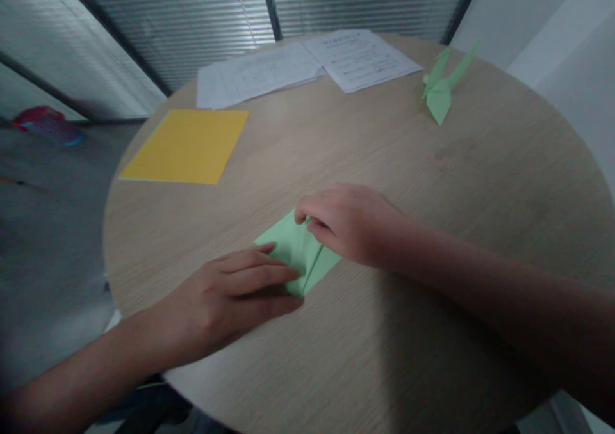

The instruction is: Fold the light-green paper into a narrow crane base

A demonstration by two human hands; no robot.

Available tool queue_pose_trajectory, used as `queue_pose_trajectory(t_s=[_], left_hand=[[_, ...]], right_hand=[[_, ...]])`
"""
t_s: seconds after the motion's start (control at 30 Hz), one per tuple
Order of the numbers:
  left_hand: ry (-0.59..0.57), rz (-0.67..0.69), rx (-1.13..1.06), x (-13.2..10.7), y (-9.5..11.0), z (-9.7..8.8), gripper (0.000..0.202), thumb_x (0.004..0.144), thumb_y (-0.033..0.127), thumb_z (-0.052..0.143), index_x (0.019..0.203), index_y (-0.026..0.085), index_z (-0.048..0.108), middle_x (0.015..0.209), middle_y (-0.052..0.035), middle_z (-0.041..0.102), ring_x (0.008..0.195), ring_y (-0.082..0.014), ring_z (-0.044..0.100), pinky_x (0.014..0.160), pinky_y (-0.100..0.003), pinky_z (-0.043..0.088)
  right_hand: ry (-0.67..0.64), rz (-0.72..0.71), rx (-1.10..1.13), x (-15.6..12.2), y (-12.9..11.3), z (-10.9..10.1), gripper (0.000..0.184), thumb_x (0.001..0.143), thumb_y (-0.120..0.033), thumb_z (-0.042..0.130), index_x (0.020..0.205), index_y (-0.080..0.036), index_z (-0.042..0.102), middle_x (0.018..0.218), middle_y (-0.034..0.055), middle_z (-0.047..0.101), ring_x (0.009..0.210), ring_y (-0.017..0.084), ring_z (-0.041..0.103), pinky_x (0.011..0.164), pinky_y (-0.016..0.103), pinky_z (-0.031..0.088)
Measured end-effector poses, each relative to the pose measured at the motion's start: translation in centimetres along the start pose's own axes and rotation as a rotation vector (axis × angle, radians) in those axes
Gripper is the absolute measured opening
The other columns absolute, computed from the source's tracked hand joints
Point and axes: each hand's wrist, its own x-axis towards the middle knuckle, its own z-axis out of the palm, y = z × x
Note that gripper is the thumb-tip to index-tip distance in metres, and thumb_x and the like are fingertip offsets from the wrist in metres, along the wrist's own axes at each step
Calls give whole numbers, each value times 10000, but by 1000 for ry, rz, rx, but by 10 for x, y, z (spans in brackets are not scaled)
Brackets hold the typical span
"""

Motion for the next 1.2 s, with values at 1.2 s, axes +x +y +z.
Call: queue_pose_trajectory(t_s=[1.2], left_hand=[[-20, -54, 57, -2, 4, 7, 282, 1076, 213, 500, 1256, 210, 718, 1286, -55, 745, 1060, -229, 678, 983, -407, 552]], right_hand=[[6, 22, 14, 1, -1, 2, 404, 960, -172, 595, 1357, -178, 672, 973, 64, 769, 862, 214, 670, 845, 338, 489]])
